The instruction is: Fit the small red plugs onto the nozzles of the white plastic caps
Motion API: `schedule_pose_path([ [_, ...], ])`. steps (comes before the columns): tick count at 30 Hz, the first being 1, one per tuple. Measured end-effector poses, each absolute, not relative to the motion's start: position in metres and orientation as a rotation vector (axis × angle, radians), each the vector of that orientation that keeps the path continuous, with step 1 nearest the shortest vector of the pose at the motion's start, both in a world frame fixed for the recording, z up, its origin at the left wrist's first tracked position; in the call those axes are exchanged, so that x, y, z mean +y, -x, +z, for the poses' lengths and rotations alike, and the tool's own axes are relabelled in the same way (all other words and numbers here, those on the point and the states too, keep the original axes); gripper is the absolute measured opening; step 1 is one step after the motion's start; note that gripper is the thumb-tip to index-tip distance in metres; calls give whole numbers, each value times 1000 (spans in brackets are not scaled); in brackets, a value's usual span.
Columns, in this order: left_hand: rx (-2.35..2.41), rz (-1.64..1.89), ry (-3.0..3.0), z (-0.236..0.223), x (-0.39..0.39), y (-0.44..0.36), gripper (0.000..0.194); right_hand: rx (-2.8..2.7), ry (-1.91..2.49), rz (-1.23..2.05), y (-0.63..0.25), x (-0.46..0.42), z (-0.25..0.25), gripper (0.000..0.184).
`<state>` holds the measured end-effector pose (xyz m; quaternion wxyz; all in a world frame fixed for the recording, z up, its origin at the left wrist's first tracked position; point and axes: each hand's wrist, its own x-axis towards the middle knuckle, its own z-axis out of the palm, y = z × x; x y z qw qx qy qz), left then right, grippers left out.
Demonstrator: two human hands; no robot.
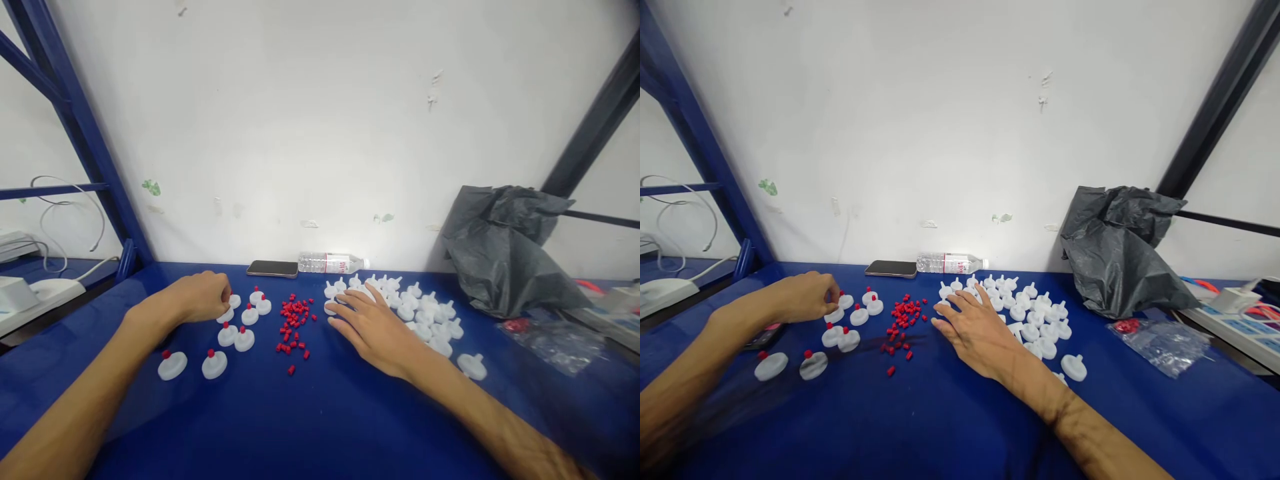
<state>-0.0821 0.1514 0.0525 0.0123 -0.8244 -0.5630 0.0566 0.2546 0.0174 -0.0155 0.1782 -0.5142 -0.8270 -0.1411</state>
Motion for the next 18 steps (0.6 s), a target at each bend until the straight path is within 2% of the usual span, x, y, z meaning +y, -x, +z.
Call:
schedule_pose_path([
  [5,-1509,-73,2490,54,134,52,36,-2401,1471,-327,-256,20,-26,45],
  [7,-1295,-206,2579,48,124,36,34,-2424,1474,-279,-257,20,-28,47],
  [10,-1059,-187,2652,31,114,17,31,-2431,1439,-256,-258,19,-24,45],
  [14,-937,-187,2719,11,113,12,24,-2429,1373,-240,-258,14,-15,35],
  [18,-928,-248,2755,4,117,15,24,-2450,1386,-311,-259,13,-17,38],
])
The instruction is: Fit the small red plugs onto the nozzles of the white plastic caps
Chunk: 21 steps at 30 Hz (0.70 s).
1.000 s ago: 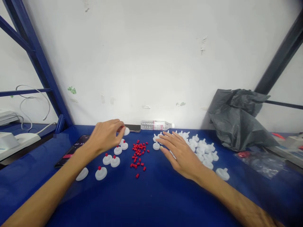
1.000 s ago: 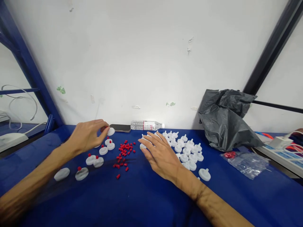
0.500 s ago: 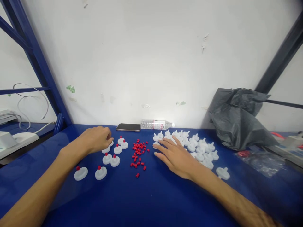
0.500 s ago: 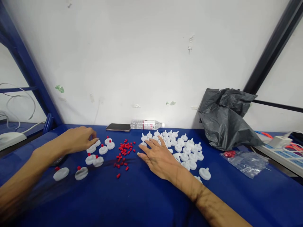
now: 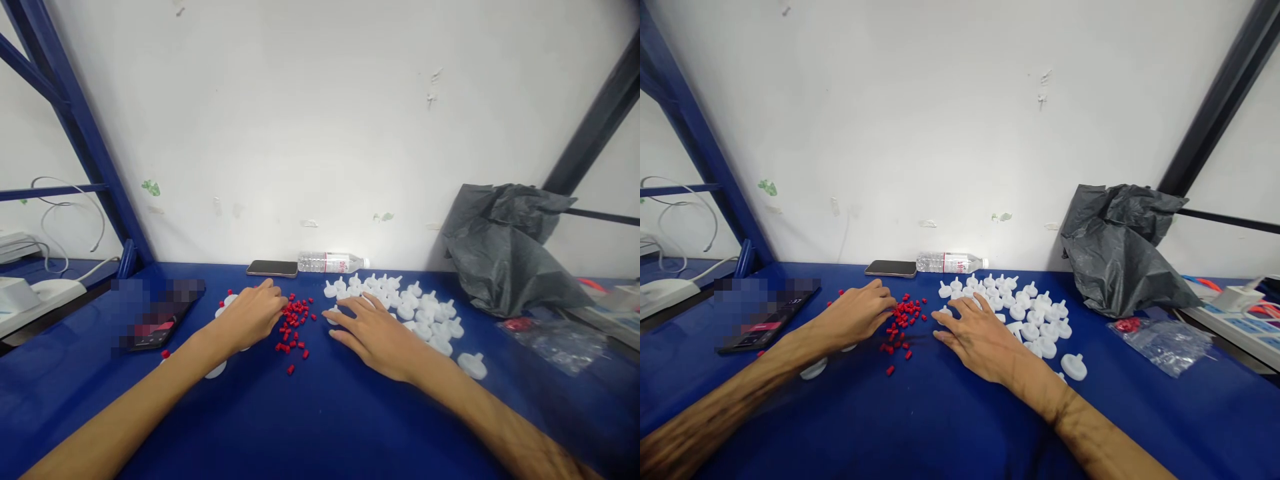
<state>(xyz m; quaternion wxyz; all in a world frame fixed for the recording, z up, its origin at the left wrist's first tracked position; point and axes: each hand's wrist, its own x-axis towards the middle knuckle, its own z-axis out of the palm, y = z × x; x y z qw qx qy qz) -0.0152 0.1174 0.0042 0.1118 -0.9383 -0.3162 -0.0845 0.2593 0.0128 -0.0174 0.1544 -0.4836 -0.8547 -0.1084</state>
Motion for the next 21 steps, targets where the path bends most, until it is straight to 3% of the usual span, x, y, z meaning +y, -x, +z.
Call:
schedule_pose_path([
  [10,-961,-293,2745,1,113,13,24,-2509,1386,-260,-257,12,-12,22],
  [17,-1079,-193,2651,15,106,8,14,-2500,1347,-257,-255,9,-7,19],
  [21,-1120,-413,2688,16,108,6,18,-2489,1288,-342,-252,8,-6,23],
])
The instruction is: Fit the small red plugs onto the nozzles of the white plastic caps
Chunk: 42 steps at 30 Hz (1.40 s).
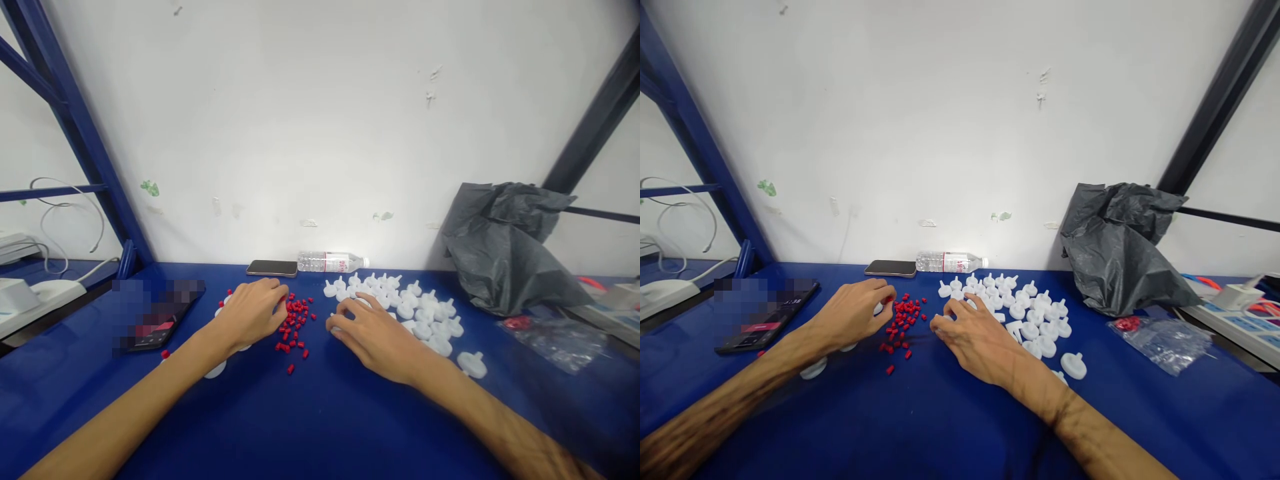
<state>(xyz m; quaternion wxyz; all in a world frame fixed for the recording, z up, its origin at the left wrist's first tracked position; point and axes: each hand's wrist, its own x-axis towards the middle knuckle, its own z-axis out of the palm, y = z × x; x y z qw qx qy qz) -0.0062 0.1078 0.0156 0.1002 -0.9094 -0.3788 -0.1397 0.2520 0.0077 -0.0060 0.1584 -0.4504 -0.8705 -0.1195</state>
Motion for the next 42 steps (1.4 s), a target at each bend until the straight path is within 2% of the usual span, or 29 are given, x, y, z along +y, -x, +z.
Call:
schedule_pose_path([
  [6,-963,-1113,2858,2,106,0,28,-2455,1154,-465,-251,8,-5,22],
  [14,-1152,-1315,3161,4,88,-13,23,-2456,1120,-440,-248,4,-1,22],
  [22,-1439,-1284,3428,0,81,-19,25,-2450,1063,-464,-247,3,0,22],
  [29,-1321,-1202,3417,-8,83,-18,25,-2475,1062,-444,-249,3,1,21],
  [35,-1309,-1300,3426,-14,84,-20,25,-2498,1059,-424,-250,4,-1,22],
  [42,-928,-1174,3246,-5,84,-19,21,-2368,1099,-211,-249,2,-2,15],
])
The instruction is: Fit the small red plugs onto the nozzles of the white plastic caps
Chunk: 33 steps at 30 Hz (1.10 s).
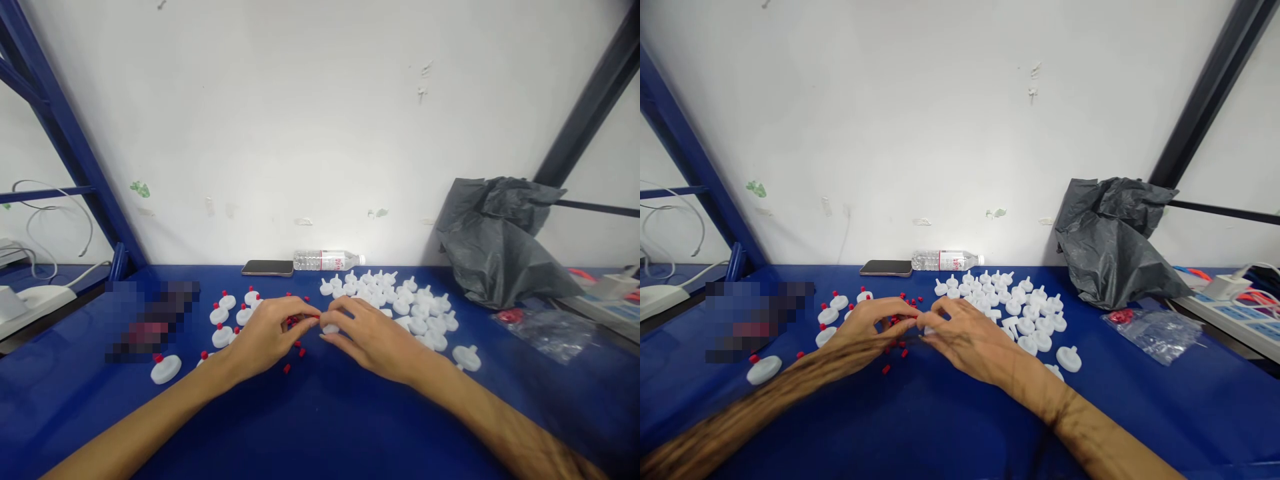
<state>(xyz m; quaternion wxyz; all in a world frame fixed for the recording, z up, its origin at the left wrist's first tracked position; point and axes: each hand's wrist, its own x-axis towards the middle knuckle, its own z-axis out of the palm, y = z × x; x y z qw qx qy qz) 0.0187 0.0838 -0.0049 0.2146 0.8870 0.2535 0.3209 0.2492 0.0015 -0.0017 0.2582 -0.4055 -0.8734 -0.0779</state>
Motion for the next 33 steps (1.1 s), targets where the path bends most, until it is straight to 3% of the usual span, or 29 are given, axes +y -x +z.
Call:
schedule_pose_path([
  [4,687,911,-2554,-5,83,-17,22,-2193,1092,-111,-250,1,-3,18],
  [11,632,880,-2758,-8,74,-20,38,-2041,926,-227,-247,2,-8,19],
  [21,559,903,-2622,-9,72,-20,29,-1987,843,-357,-243,1,-12,14],
  [33,504,930,-2494,-12,73,-21,34,-2047,978,-531,-241,-7,-15,20],
])
